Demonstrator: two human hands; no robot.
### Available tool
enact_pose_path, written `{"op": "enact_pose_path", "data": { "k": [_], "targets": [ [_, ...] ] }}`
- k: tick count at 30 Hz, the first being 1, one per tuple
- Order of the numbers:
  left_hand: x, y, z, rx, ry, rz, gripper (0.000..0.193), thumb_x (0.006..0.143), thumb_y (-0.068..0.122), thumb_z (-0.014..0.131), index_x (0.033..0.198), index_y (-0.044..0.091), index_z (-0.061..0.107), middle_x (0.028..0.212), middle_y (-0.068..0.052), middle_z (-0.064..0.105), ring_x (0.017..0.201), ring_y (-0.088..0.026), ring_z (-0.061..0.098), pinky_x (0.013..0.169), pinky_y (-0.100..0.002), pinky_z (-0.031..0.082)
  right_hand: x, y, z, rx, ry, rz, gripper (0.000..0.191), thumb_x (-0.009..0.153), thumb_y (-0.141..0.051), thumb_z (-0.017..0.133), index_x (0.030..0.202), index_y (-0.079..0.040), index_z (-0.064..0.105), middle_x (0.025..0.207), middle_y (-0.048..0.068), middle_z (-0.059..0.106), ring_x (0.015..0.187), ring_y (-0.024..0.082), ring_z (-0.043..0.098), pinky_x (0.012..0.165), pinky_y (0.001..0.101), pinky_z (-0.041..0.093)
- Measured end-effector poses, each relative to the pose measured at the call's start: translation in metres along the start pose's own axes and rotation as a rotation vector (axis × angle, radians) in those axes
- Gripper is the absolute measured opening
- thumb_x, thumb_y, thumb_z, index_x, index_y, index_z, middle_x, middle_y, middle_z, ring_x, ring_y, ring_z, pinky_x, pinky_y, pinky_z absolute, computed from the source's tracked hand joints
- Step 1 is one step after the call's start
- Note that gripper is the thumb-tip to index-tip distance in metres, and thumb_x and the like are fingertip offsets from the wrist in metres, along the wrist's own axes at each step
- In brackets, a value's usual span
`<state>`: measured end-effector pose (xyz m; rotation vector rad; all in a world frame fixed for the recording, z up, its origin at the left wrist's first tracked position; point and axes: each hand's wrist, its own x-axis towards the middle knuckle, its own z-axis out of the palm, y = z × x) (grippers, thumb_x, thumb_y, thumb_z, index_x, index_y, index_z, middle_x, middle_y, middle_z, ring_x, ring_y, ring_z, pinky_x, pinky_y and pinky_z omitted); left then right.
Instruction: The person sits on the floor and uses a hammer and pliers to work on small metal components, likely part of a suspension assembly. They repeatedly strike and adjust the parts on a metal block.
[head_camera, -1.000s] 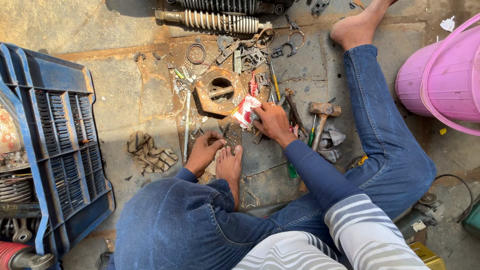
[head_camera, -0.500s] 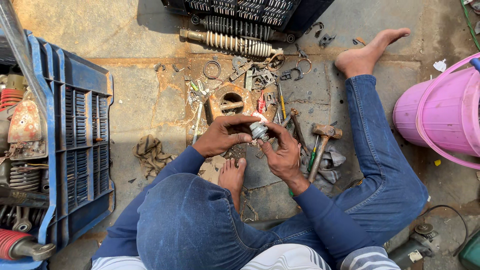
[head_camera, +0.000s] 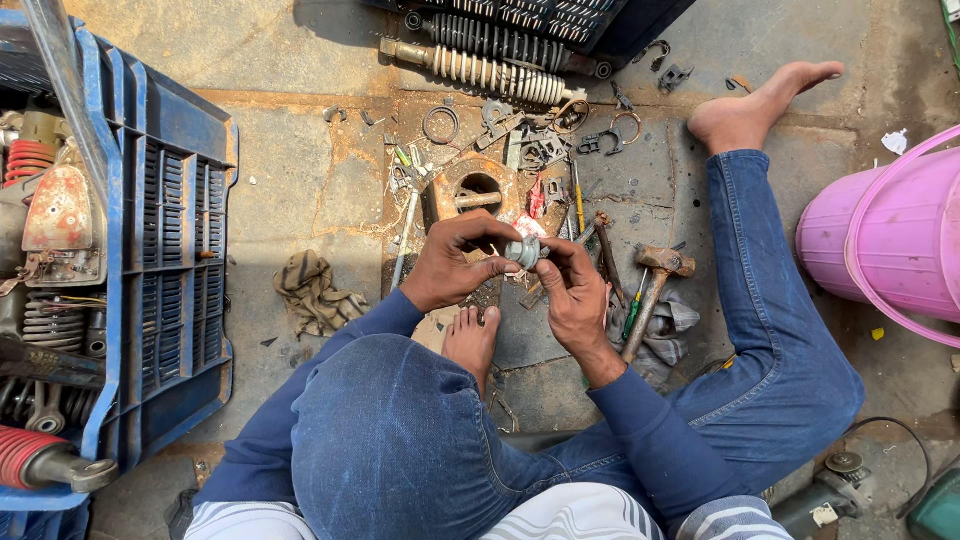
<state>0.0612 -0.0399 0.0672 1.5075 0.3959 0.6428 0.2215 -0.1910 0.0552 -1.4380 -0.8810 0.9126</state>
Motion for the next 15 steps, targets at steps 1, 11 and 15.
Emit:
{"op": "enact_pose_path", "data": {
  "k": [1, 11, 15],
  "targets": [
    [0.0, 0.0, -0.001, -0.002, 0.001, -0.004, 0.032, 0.084, 0.015, 0.087, 0.112, 0.007, 0.074, 0.104, -0.004, 0.072, 0.094, -0.013, 0.071, 0.082, -0.028, 0.062, 0.001, 0.001, 0.001, 0.003, 0.008, 0.018, 0.03, 0.105, -0.021, 0.063, 0.13, -0.003, 0.059, 0.115, 0.007, 0.07, 0.106, 0.012, 0.067, 0.094, 0.0289, 0.057],
    [-0.005, -0.008, -0.006, -0.032, 0.052, -0.035, 0.033, 0.086, 0.017, 0.086, 0.114, 0.006, 0.073, 0.104, -0.004, 0.072, 0.091, -0.012, 0.069, 0.083, -0.029, 0.058, 0.009, -0.002, 0.012, 0.072, 0.054, -0.003, 0.026, 0.106, -0.021, 0.065, 0.124, -0.002, 0.063, 0.113, 0.006, 0.071, 0.105, 0.012, 0.068, 0.095, 0.0287, 0.057],
    [-0.008, -0.019, -0.005, -0.084, 0.056, -0.08, 0.036, 0.09, 0.018, 0.083, 0.122, 0.006, 0.07, 0.108, -0.004, 0.074, 0.096, -0.011, 0.069, 0.087, -0.03, 0.059, 0.01, -0.011, 0.015, -0.01, 0.072, -0.06, 0.026, 0.105, -0.019, 0.066, 0.124, -0.002, 0.064, 0.111, 0.004, 0.069, 0.102, 0.011, 0.065, 0.092, 0.0265, 0.055]
  ]
}}
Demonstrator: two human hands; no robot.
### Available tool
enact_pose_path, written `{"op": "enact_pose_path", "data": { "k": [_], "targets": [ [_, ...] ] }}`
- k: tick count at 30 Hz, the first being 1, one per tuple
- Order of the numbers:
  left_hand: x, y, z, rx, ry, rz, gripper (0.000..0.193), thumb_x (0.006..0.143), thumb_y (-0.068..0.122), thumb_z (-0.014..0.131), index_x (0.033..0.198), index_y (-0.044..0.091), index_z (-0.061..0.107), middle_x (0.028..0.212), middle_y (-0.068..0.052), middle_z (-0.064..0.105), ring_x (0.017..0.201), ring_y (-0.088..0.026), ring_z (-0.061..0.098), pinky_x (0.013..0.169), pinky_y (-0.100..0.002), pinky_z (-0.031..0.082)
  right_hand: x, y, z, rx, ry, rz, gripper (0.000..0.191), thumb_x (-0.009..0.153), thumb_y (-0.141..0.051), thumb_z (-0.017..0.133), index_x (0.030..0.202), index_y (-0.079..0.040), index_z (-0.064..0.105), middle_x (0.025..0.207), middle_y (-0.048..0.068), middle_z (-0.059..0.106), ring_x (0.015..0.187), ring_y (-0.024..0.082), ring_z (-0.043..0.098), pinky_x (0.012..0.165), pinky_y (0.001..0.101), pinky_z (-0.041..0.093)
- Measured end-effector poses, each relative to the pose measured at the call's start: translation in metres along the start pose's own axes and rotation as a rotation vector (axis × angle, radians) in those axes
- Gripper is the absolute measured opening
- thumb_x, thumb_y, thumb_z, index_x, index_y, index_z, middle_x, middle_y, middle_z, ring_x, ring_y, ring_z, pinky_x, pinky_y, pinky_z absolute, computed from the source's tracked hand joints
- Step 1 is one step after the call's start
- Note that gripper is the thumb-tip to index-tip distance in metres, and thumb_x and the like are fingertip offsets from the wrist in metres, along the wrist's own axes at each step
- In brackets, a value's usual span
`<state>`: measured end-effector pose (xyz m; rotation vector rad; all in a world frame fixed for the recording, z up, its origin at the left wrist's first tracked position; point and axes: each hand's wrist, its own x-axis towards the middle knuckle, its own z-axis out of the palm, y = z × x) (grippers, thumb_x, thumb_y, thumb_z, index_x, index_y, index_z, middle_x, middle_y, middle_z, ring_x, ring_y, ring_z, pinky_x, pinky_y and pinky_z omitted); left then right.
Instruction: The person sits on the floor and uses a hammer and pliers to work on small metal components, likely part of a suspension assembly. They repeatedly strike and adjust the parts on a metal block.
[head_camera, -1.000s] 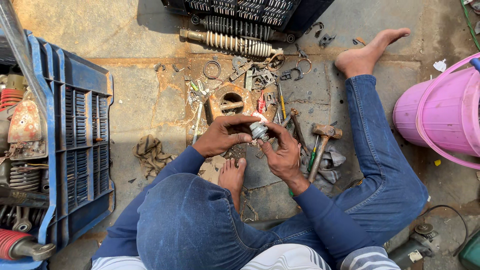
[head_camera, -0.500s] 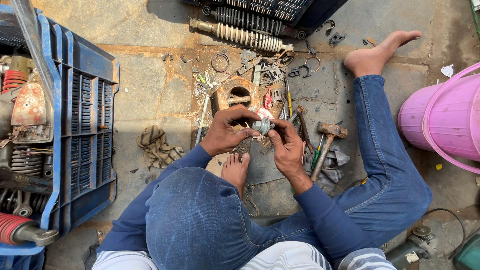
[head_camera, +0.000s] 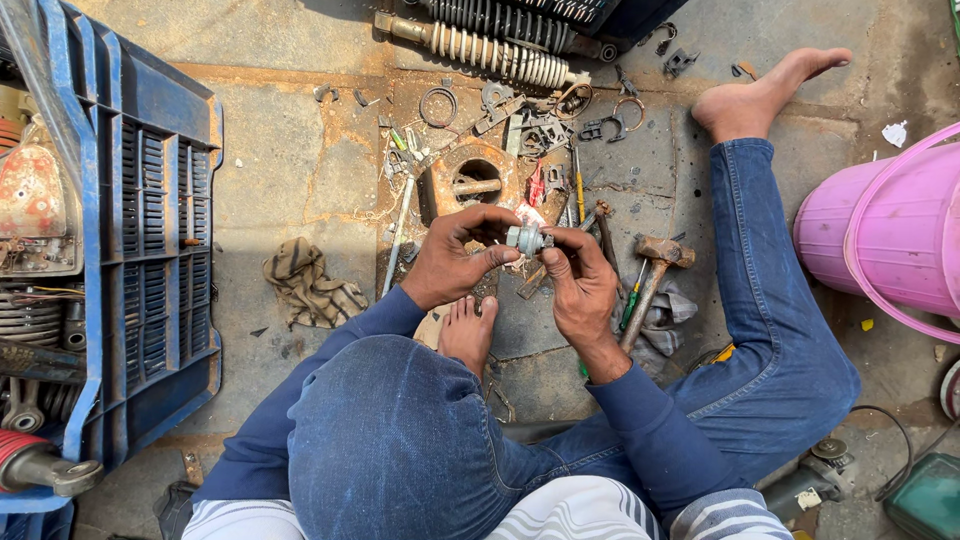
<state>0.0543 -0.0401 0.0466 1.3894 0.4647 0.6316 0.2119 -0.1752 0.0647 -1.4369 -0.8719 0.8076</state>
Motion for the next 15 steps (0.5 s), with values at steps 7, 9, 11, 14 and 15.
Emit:
{"op": "enact_pose_path", "data": {
  "k": [7, 9, 11, 14, 15],
  "targets": [
    [-0.004, -0.016, 0.002, -0.154, -0.01, -0.11, 0.041, 0.094, 0.016, 0.078, 0.129, 0.002, 0.064, 0.109, -0.007, 0.074, 0.1, -0.012, 0.07, 0.089, -0.03, 0.06, 0.001, -0.016, 0.0, -0.01, -0.046, -0.073, 0.023, 0.107, -0.014, 0.065, 0.126, -0.001, 0.063, 0.113, 0.004, 0.063, 0.106, 0.011, 0.063, 0.094, 0.0259, 0.054],
    [-0.004, -0.017, 0.003, -0.158, -0.01, -0.12, 0.041, 0.094, 0.017, 0.078, 0.129, 0.002, 0.064, 0.108, -0.007, 0.073, 0.099, -0.012, 0.07, 0.088, -0.03, 0.06, 0.001, -0.018, -0.001, -0.012, -0.054, -0.067, 0.024, 0.107, -0.014, 0.064, 0.127, -0.001, 0.062, 0.113, 0.004, 0.063, 0.106, 0.011, 0.064, 0.094, 0.0261, 0.055],
    [-0.004, -0.018, 0.004, -0.152, -0.011, -0.123, 0.042, 0.093, 0.018, 0.078, 0.129, 0.002, 0.064, 0.107, -0.006, 0.074, 0.098, -0.012, 0.07, 0.088, -0.03, 0.061, 0.002, -0.019, -0.002, -0.013, -0.059, -0.052, 0.024, 0.107, -0.014, 0.064, 0.127, -0.001, 0.062, 0.113, 0.004, 0.063, 0.105, 0.012, 0.065, 0.094, 0.0265, 0.056],
    [-0.003, -0.017, 0.005, -0.128, -0.005, -0.108, 0.041, 0.093, 0.019, 0.079, 0.128, 0.002, 0.065, 0.108, -0.006, 0.074, 0.099, -0.012, 0.07, 0.089, -0.031, 0.06, 0.003, -0.019, -0.004, -0.013, -0.071, -0.047, 0.026, 0.107, -0.017, 0.064, 0.127, -0.002, 0.062, 0.113, 0.004, 0.064, 0.105, 0.011, 0.066, 0.093, 0.0265, 0.058],
    [-0.003, -0.016, 0.005, -0.12, -0.001, -0.1, 0.041, 0.094, 0.02, 0.079, 0.128, 0.002, 0.065, 0.108, -0.006, 0.073, 0.1, -0.012, 0.069, 0.09, -0.031, 0.06, 0.004, -0.019, -0.005, -0.033, -0.07, -0.032, 0.027, 0.107, -0.018, 0.064, 0.128, -0.002, 0.062, 0.113, 0.004, 0.064, 0.104, 0.011, 0.066, 0.092, 0.0259, 0.057]
  ]
}}
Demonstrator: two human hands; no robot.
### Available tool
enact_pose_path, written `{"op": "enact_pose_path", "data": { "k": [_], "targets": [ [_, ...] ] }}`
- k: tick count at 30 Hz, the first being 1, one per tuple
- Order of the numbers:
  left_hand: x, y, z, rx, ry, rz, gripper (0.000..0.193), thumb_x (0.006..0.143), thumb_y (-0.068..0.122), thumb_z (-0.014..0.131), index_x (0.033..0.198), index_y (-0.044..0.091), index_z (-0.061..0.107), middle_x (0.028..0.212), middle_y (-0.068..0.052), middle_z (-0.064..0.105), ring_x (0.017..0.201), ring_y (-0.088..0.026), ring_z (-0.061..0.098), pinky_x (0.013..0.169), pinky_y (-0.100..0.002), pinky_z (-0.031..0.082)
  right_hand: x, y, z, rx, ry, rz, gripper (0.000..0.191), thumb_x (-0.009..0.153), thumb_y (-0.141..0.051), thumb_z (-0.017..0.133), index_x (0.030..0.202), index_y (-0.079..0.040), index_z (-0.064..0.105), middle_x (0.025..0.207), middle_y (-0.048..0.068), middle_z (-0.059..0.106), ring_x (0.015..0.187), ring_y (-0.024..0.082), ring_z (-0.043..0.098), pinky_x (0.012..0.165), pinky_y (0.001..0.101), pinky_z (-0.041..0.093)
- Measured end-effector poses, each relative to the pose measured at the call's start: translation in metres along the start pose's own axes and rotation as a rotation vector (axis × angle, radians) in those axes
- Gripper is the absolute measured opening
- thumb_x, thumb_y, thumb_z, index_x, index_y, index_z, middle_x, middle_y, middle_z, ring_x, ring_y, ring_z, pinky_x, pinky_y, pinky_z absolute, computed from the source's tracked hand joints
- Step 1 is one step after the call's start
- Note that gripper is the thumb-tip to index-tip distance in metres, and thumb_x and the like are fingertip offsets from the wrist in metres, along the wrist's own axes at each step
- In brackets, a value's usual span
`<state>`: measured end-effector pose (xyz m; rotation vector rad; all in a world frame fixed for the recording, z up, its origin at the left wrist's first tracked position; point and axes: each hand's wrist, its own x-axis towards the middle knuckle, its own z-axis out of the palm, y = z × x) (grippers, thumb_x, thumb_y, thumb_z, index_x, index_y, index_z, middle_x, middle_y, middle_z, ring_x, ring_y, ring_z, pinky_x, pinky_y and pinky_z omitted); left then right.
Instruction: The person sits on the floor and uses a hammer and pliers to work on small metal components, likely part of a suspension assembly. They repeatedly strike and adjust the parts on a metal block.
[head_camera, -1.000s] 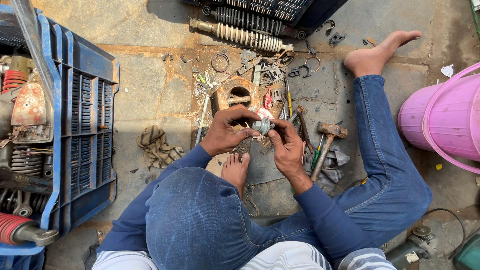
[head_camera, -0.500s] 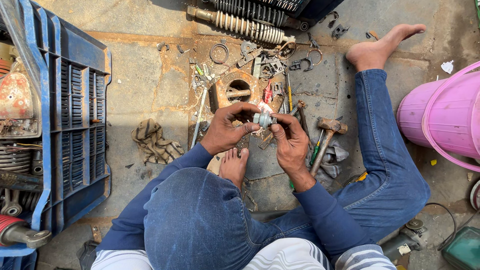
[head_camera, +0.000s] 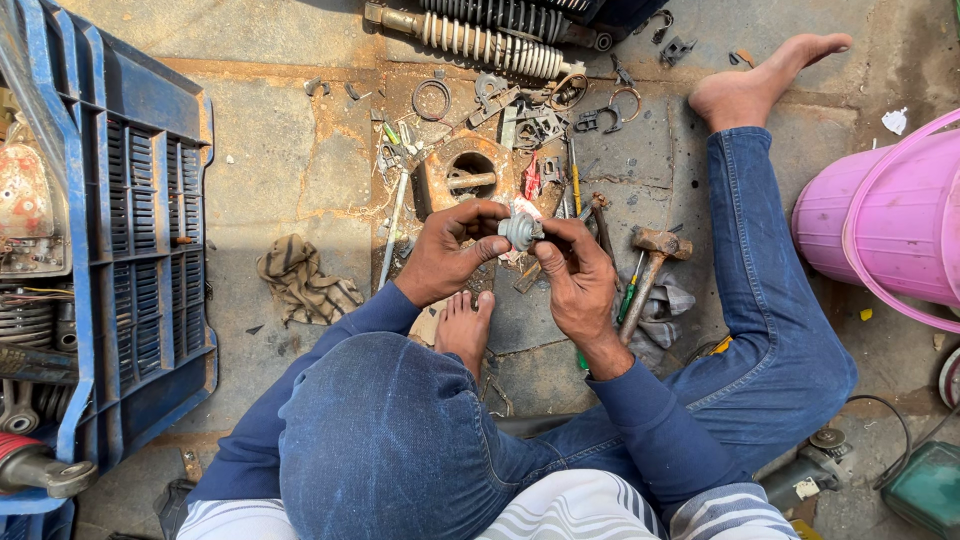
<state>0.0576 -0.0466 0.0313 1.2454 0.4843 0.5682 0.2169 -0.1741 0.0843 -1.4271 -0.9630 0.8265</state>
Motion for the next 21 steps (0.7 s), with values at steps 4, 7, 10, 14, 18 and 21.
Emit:
{"op": "enact_pose_path", "data": {
  "k": [4, 7, 10, 14, 18, 21],
  "targets": [
    [0.0, 0.007, 0.001, 0.111, 0.011, 0.09, 0.035, 0.096, 0.022, 0.078, 0.124, 0.006, 0.068, 0.117, -0.004, 0.068, 0.104, -0.013, 0.067, 0.088, -0.031, 0.059, 0.0, 0.002, -0.005, -0.107, -0.003, 0.025, 0.029, 0.106, -0.022, 0.066, 0.127, -0.001, 0.065, 0.113, 0.004, 0.064, 0.1, 0.01, 0.062, 0.086, 0.0241, 0.053],
    [0.001, 0.013, 0.002, 0.113, 0.006, 0.131, 0.032, 0.096, 0.024, 0.077, 0.122, 0.009, 0.068, 0.123, -0.003, 0.066, 0.111, -0.013, 0.066, 0.088, -0.031, 0.06, 0.0, 0.005, -0.008, -0.117, 0.021, 0.125, 0.028, 0.104, -0.02, 0.069, 0.124, 0.0, 0.068, 0.105, 0.003, 0.066, 0.093, 0.009, 0.06, 0.081, 0.0246, 0.051],
    [0.0, 0.016, 0.004, 0.104, -0.013, 0.085, 0.036, 0.097, 0.024, 0.077, 0.128, 0.009, 0.066, 0.119, -0.003, 0.071, 0.106, -0.012, 0.068, 0.091, -0.031, 0.059, 0.002, 0.013, -0.006, 0.094, 0.055, 0.228, 0.026, 0.102, -0.018, 0.069, 0.121, 0.0, 0.067, 0.104, 0.003, 0.07, 0.094, 0.009, 0.064, 0.084, 0.026, 0.054],
    [-0.002, 0.008, 0.009, 0.114, -0.011, 0.043, 0.047, 0.091, 0.02, 0.081, 0.132, 0.008, 0.06, 0.114, -0.003, 0.071, 0.105, -0.012, 0.069, 0.088, -0.03, 0.06, -0.001, 0.028, 0.005, 0.394, 0.133, 0.306, 0.022, 0.102, -0.013, 0.07, 0.116, 0.002, 0.066, 0.101, 0.008, 0.073, 0.09, 0.013, 0.068, 0.082, 0.0297, 0.057],
    [-0.005, -0.008, 0.013, 0.053, 0.016, -0.049, 0.046, 0.095, 0.016, 0.079, 0.135, 0.006, 0.058, 0.11, -0.006, 0.071, 0.101, -0.011, 0.067, 0.088, -0.028, 0.057, -0.006, 0.042, 0.002, 0.269, 0.06, 0.326, 0.017, 0.102, -0.012, 0.07, 0.114, 0.0, 0.069, 0.098, 0.007, 0.071, 0.089, 0.014, 0.066, 0.081, 0.0311, 0.056],
    [-0.008, -0.016, 0.013, -0.013, 0.071, -0.113, 0.047, 0.097, 0.014, 0.074, 0.139, 0.005, 0.054, 0.113, -0.007, 0.072, 0.102, -0.012, 0.067, 0.088, -0.028, 0.057, 0.001, 0.051, -0.028, -0.103, -0.075, 0.215, 0.018, 0.104, -0.016, 0.066, 0.114, -0.003, 0.073, 0.104, 0.008, 0.071, 0.097, 0.018, 0.066, 0.088, 0.0341, 0.055]
  ]
}}
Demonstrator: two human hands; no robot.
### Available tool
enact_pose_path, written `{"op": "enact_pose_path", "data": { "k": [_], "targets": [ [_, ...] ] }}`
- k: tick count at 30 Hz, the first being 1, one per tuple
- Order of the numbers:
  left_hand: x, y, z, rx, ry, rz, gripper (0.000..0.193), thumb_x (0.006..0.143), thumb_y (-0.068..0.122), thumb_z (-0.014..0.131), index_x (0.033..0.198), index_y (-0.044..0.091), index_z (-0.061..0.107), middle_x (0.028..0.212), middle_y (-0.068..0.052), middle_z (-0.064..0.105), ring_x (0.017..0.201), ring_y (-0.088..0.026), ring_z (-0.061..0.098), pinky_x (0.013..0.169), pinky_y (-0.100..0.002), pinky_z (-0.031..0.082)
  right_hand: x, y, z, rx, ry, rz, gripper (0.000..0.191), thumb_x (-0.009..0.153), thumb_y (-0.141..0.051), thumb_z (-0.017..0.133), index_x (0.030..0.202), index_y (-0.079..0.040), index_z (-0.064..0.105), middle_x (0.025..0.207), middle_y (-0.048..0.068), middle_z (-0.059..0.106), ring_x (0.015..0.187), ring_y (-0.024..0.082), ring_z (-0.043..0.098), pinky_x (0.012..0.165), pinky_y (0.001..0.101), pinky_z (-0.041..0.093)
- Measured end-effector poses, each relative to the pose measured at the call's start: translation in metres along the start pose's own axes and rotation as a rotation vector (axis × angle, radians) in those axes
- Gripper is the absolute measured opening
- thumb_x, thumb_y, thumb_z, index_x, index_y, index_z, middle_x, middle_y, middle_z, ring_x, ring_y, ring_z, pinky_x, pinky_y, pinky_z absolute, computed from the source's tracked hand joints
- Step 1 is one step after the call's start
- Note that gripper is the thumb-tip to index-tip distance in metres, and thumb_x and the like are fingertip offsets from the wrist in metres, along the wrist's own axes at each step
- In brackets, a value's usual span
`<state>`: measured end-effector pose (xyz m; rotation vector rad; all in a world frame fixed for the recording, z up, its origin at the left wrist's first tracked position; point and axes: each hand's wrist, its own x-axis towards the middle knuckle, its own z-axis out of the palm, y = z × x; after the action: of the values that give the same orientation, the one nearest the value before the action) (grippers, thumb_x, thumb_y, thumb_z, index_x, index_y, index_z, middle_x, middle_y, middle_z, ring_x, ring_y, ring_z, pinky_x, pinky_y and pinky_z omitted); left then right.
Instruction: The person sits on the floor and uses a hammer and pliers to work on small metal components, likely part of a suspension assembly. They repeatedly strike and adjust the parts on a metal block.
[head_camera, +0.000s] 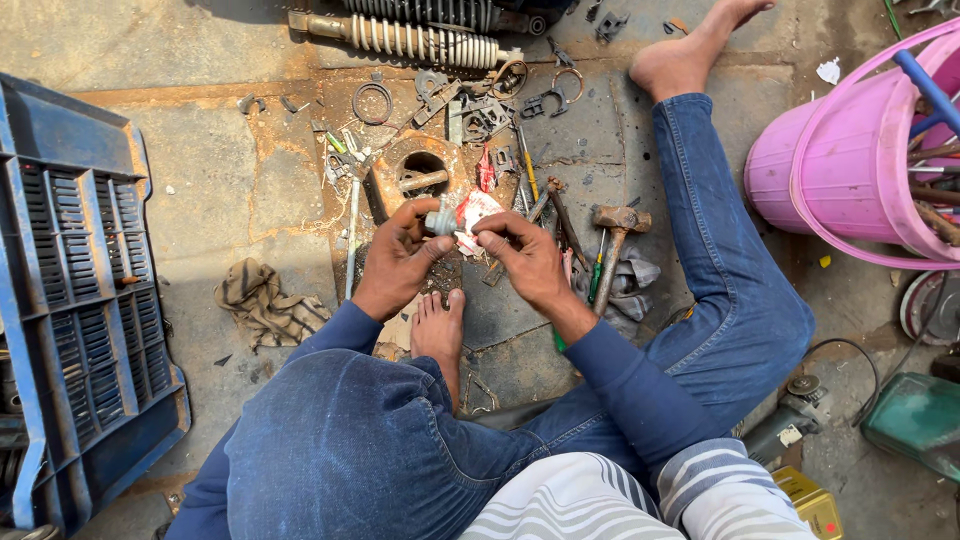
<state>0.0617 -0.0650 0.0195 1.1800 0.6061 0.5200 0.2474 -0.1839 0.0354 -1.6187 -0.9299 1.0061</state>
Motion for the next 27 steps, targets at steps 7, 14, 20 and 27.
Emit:
{"op": "enact_pose_path", "data": {
  "k": [7, 14, 20, 27],
  "targets": [
    [0.004, 0.01, -0.006, -0.128, 0.061, -0.074, 0.048, 0.099, 0.014, 0.068, 0.141, -0.001, 0.049, 0.118, -0.011, 0.069, 0.112, -0.018, 0.069, 0.092, -0.028, 0.057, 0.011, 0.023, -0.092, -0.843, 0.034, 0.44, 0.031, 0.1, -0.03, 0.062, 0.119, -0.008, 0.071, 0.105, 0.014, 0.072, 0.096, 0.029, 0.069, 0.089, 0.0471, 0.052],
    [0.022, 0.068, -0.005, -0.076, -0.083, -0.045, 0.051, 0.099, 0.021, 0.067, 0.138, -0.003, 0.045, 0.12, -0.011, 0.066, 0.113, -0.019, 0.07, 0.087, -0.029, 0.059, -0.008, 0.042, -0.078, -1.08, -0.244, 0.84, 0.058, 0.084, -0.061, 0.075, 0.1, -0.006, 0.076, 0.094, 0.015, 0.071, 0.087, 0.033, 0.071, 0.078, 0.0502, 0.057],
    [0.027, 0.148, -0.001, 0.281, -0.147, 0.067, 0.044, 0.104, 0.021, 0.065, 0.138, -0.003, 0.049, 0.114, -0.01, 0.066, 0.104, -0.016, 0.066, 0.084, -0.026, 0.055, -0.018, 0.047, -0.106, -0.868, -0.146, 0.913, 0.05, 0.08, -0.049, 0.07, 0.091, -0.002, 0.079, 0.091, 0.018, 0.075, 0.078, 0.029, 0.068, 0.072, 0.0469, 0.052],
    [0.039, 0.232, 0.055, 0.476, -0.29, 0.043, 0.034, 0.104, 0.02, 0.058, 0.134, 0.006, 0.051, 0.104, -0.006, 0.066, 0.099, -0.01, 0.069, 0.083, -0.026, 0.059, -0.064, 0.006, -0.152, -0.002, -0.005, 0.359, 0.037, 0.081, -0.026, 0.071, 0.103, 0.004, 0.076, 0.113, 0.02, 0.063, 0.091, 0.025, 0.062, 0.079, 0.037, 0.051]
  ]
}}
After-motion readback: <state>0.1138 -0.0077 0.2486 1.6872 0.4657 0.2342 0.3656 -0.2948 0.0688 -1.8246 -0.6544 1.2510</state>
